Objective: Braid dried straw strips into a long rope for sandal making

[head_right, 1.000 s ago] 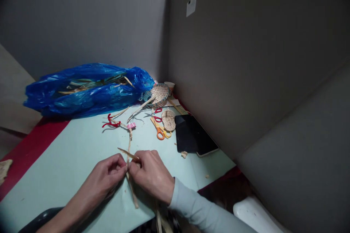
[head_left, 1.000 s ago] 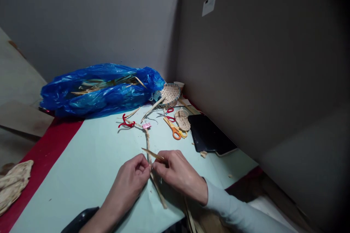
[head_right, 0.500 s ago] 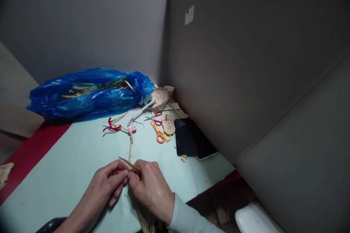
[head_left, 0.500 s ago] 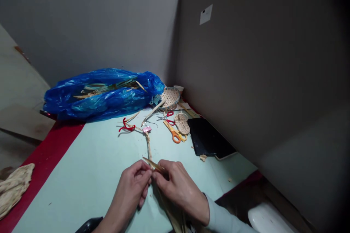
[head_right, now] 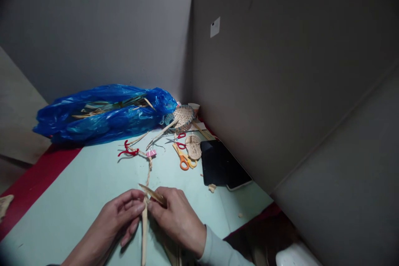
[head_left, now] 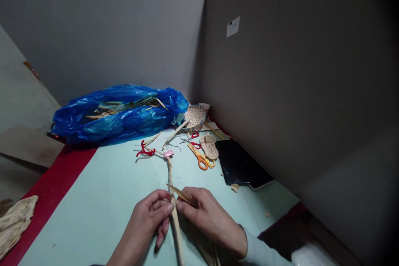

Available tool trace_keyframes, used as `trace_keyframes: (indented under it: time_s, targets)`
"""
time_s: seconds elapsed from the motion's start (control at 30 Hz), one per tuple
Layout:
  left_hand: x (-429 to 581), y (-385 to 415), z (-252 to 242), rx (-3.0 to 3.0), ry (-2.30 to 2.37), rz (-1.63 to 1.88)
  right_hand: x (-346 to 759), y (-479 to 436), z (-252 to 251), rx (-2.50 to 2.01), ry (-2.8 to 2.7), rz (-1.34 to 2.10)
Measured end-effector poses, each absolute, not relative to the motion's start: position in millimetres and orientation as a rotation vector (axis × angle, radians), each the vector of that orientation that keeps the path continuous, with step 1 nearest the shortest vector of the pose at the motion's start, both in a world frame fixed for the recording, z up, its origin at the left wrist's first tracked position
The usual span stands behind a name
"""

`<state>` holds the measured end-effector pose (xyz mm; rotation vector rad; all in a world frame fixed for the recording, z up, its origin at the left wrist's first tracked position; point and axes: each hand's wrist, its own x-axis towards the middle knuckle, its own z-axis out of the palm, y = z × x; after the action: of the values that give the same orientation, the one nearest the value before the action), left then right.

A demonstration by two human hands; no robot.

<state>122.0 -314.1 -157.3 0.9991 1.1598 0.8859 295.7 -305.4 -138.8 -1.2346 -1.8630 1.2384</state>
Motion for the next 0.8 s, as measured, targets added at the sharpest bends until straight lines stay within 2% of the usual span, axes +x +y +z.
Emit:
trace_keyframes:
  time_s: [0.5,0.6,0.8]
  targets:
    - [121.4,-314.0,-141.3,1.286,1.453,0.888,278.1,-301.8,-142.0,-1.286,-1.774,1.178]
    - [121.3,-308.9,-136.5,1.239,1.438,0.859,277.4,-302.9,-140.1,-1.312,-1.847,1.103]
    - [122.6,-306.0,-133.5,1.149,1.396,0.748,280.1,-300.2,-137.8,-1.351,-1.898,1.164]
